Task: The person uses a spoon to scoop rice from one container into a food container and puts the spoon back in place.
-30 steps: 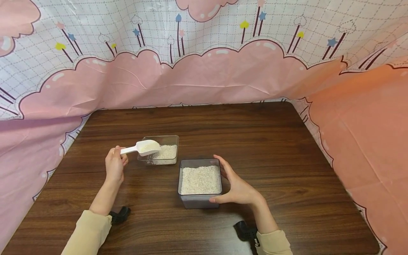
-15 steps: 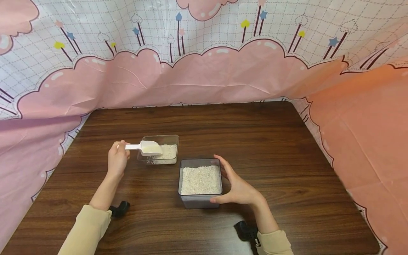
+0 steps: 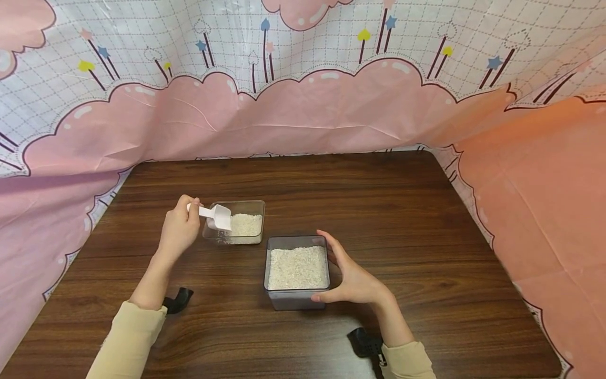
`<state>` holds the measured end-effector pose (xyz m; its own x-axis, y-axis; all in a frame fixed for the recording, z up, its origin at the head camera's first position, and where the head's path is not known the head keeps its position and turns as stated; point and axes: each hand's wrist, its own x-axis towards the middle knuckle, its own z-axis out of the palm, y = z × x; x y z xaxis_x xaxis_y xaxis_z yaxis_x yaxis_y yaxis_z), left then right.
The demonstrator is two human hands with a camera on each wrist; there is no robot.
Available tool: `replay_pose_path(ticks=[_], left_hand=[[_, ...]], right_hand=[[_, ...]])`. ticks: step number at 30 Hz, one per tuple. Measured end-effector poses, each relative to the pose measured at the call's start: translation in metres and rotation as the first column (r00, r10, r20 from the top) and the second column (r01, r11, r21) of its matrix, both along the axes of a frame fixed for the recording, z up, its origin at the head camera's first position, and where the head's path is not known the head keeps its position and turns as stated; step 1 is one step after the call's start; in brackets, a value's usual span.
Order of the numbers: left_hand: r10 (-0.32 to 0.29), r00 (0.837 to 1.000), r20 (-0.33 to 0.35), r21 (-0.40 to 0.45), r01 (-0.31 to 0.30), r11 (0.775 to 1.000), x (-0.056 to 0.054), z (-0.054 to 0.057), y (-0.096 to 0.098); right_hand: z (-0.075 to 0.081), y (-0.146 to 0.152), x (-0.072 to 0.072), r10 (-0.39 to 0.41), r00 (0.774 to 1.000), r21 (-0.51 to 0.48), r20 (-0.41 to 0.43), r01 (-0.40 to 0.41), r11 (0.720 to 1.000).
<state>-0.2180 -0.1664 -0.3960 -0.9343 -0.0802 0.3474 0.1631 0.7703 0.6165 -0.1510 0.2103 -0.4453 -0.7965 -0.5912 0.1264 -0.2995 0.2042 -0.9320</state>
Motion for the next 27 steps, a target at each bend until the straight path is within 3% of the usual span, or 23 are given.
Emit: replay_pose_path(ticks=[3, 5, 7, 9, 10, 12, 16, 17, 19, 20, 22, 25, 27], left_hand=[[-0.023, 1.0, -0.014, -0.077, 0.022, 0.997, 0.006, 0.009, 0.008], [-0.038, 0.999, -0.031, -0.062, 0.036, 0.997, 0.011, 0.014, 0.013], [-0.051, 0.998, -0.044, 0.017, 0.052, 0.999, 0.015, 0.018, 0.019], [-0.062, 0.997, -0.051, 0.161, 0.07, 0.984, 0.019, 0.023, 0.024], [-0.077, 0.996, -0.051, 0.252, 0.087, 0.964, 0.021, 0.025, 0.026], [-0.11, 0.993, -0.048, 0.444, 0.12, 0.888, 0.025, 0.03, 0.03], [-0.177, 0.982, -0.064, 0.727, 0.167, 0.665, 0.036, 0.038, 0.035], [-0.192, 0.979, -0.071, 0.765, 0.177, 0.619, 0.039, 0.039, 0.036], [-0.216, 0.973, -0.08, 0.811, 0.189, 0.553, 0.045, 0.042, 0.036], [-0.224, 0.971, -0.081, 0.83, 0.19, 0.524, 0.047, 0.042, 0.037], [-0.245, 0.966, -0.077, 0.85, 0.192, 0.49, 0.052, 0.043, 0.037], [-0.274, 0.959, -0.077, 0.866, 0.2, 0.459, 0.058, 0.045, 0.038], [-0.297, 0.951, -0.082, 0.867, 0.215, 0.449, 0.062, 0.045, 0.039]], right_hand=[[0.0, 0.0, 0.0, 0.0, 1.0, 0.001, 0.002, 0.0, 1.0], [0.0, 0.0, 0.0, -0.001, 1.0, 0.0, 0.003, 0.001, 1.0], [0.0, 0.0, 0.0, -0.002, 1.0, 0.001, 0.001, 0.002, 1.0], [0.0, 0.0, 0.0, -0.005, 1.0, 0.003, -0.002, 0.005, 1.0], [0.0, 0.0, 0.0, -0.007, 1.0, 0.004, -0.002, 0.007, 1.0], [0.0, 0.0, 0.001, -0.007, 1.0, 0.005, -0.006, 0.007, 1.0], [0.0, -0.001, 0.001, -0.004, 1.0, 0.003, -0.01, 0.004, 1.0], [0.0, -0.001, 0.001, -0.004, 1.0, 0.002, -0.011, 0.004, 1.0], [0.0, -0.001, 0.001, -0.009, 1.0, 0.004, -0.009, 0.009, 1.0], [0.0, -0.001, 0.001, -0.012, 1.0, 0.004, -0.007, 0.013, 1.0], [0.001, -0.001, 0.001, -0.019, 1.0, 0.007, 0.0, 0.019, 1.0], [0.002, -0.002, 0.001, -0.022, 1.0, 0.009, 0.005, 0.022, 1.0], [0.002, -0.002, 0.001, -0.022, 1.0, 0.01, 0.007, 0.022, 1.0]])
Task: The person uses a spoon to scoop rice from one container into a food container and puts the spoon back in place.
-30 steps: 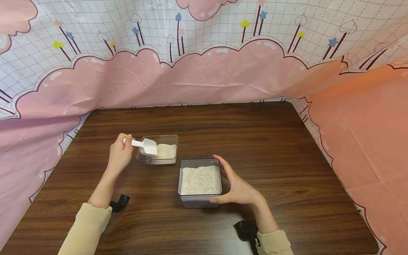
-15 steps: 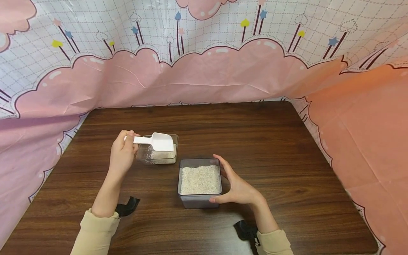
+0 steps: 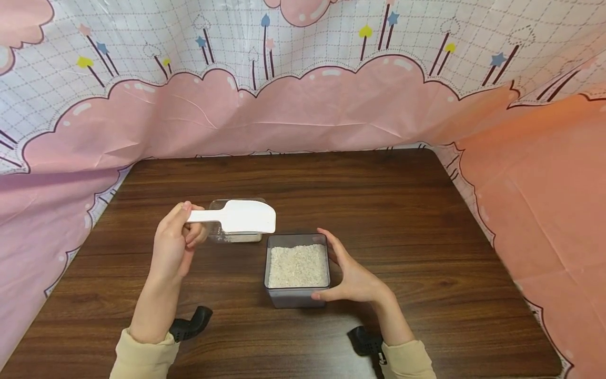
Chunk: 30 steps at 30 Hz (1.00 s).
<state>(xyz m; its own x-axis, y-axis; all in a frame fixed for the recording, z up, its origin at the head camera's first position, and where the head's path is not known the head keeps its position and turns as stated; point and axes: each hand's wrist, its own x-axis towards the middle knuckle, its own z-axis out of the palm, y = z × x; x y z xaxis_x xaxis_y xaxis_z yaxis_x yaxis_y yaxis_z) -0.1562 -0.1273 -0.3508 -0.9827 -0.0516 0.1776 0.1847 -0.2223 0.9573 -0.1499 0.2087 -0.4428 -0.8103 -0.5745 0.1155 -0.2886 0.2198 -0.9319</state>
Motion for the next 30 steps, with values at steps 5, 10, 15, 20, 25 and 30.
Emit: replay_pose_path(ticks=[5, 10, 15, 20, 25, 30], left_hand=[[-0.042, 0.999, -0.027, 0.015, 0.042, 0.999, 0.007, 0.0, 0.008], [-0.05, 0.998, -0.046, -0.05, 0.047, 0.998, 0.013, -0.005, 0.018], [-0.055, 0.998, -0.043, -0.18, 0.046, 0.983, 0.014, -0.005, 0.023], [-0.069, 0.997, -0.033, -0.328, 0.054, 0.943, 0.015, -0.002, 0.029], [-0.085, 0.994, -0.067, -0.457, 0.046, 0.888, 0.013, 0.0, 0.037], [-0.142, 0.983, -0.115, -0.612, 0.042, 0.79, 0.011, 0.002, 0.048]], right_hand=[[0.001, 0.0, 0.0, -0.004, 1.0, 0.005, -0.001, 0.004, 1.0], [0.002, -0.001, -0.001, -0.001, 1.0, 0.003, -0.005, 0.001, 1.0], [0.001, -0.001, -0.001, -0.001, 1.0, 0.004, -0.006, 0.001, 1.0], [0.001, -0.001, -0.001, -0.005, 1.0, 0.003, -0.008, 0.005, 1.0], [0.0, -0.001, 0.0, -0.005, 1.0, 0.005, -0.005, 0.005, 1.0], [-0.001, 0.0, -0.001, -0.003, 1.0, 0.006, -0.006, 0.003, 1.0]])
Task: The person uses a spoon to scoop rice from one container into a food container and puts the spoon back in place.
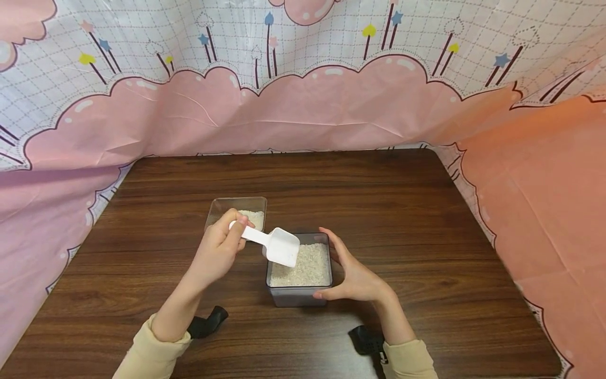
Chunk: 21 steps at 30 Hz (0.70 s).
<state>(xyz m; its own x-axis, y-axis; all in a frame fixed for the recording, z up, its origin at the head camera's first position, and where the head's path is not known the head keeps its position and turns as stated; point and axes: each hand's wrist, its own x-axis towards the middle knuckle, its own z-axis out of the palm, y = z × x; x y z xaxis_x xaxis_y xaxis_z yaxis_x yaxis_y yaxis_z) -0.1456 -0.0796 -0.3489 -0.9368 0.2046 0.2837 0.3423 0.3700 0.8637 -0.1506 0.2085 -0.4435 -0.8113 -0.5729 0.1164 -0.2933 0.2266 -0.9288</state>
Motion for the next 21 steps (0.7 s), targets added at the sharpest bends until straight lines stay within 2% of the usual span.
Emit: replay_pose_path(ticks=[2, 5, 10, 15, 21], left_hand=[[-0.016, 0.999, -0.048, -0.087, 0.012, 0.996, -0.001, 0.002, 0.005], [-0.039, 0.993, -0.113, -0.213, 0.014, 0.977, -0.002, 0.005, 0.011], [-0.068, 0.991, -0.116, -0.324, 0.027, 0.946, -0.002, 0.004, 0.02], [-0.067, 0.993, -0.097, -0.329, 0.032, 0.944, -0.003, -0.008, 0.025], [-0.06, 0.996, -0.072, -0.231, 0.042, 0.972, -0.005, -0.023, 0.027]], right_hand=[[0.0, 0.0, 0.0, -0.001, 1.0, 0.002, 0.0, 0.001, 1.0], [0.0, 0.001, 0.0, -0.005, 1.0, 0.005, 0.002, 0.005, 1.0], [0.0, 0.0, 0.001, -0.009, 1.0, 0.007, 0.001, 0.009, 1.0], [0.0, 0.0, 0.001, -0.006, 1.0, 0.011, 0.001, 0.006, 1.0], [0.0, -0.001, 0.0, -0.004, 1.0, 0.015, -0.011, 0.004, 1.0]])
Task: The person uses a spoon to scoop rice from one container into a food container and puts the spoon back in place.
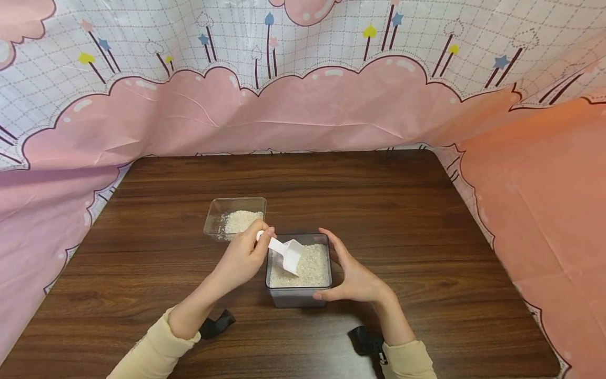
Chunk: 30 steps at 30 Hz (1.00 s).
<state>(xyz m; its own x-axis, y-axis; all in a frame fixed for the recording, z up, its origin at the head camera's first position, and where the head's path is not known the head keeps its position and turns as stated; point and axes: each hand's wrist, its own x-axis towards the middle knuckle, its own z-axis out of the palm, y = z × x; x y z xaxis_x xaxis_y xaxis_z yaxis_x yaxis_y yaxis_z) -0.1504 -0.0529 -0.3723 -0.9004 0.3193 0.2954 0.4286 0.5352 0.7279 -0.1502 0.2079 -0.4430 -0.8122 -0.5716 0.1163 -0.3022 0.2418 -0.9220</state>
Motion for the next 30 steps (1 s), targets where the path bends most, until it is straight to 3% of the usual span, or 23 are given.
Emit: replay_pose_path(ticks=[10, 17, 23, 28, 30], left_hand=[[0.051, 0.993, 0.106, 0.134, -0.065, 0.989, 0.0, -0.016, -0.001], [0.036, 0.96, 0.278, 0.249, -0.109, 0.962, 0.002, -0.025, -0.006], [0.011, 0.936, 0.351, 0.362, -0.147, 0.92, 0.005, -0.03, -0.003], [-0.034, 0.904, 0.426, 0.466, -0.187, 0.865, 0.007, -0.034, 0.001], [-0.039, 0.9, 0.435, 0.49, -0.2, 0.849, 0.008, -0.036, 0.003]], right_hand=[[0.0, 0.0, 0.0, 0.004, 1.0, -0.006, 0.002, -0.004, 1.0], [-0.001, 0.001, 0.0, 0.007, 1.0, -0.01, 0.012, -0.007, 1.0], [-0.001, 0.001, 0.0, 0.007, 1.0, -0.015, 0.017, -0.007, 1.0], [0.0, 0.001, 0.001, 0.009, 1.0, -0.017, 0.023, -0.009, 1.0], [0.0, 0.0, 0.001, 0.009, 1.0, -0.02, 0.021, -0.009, 1.0]])
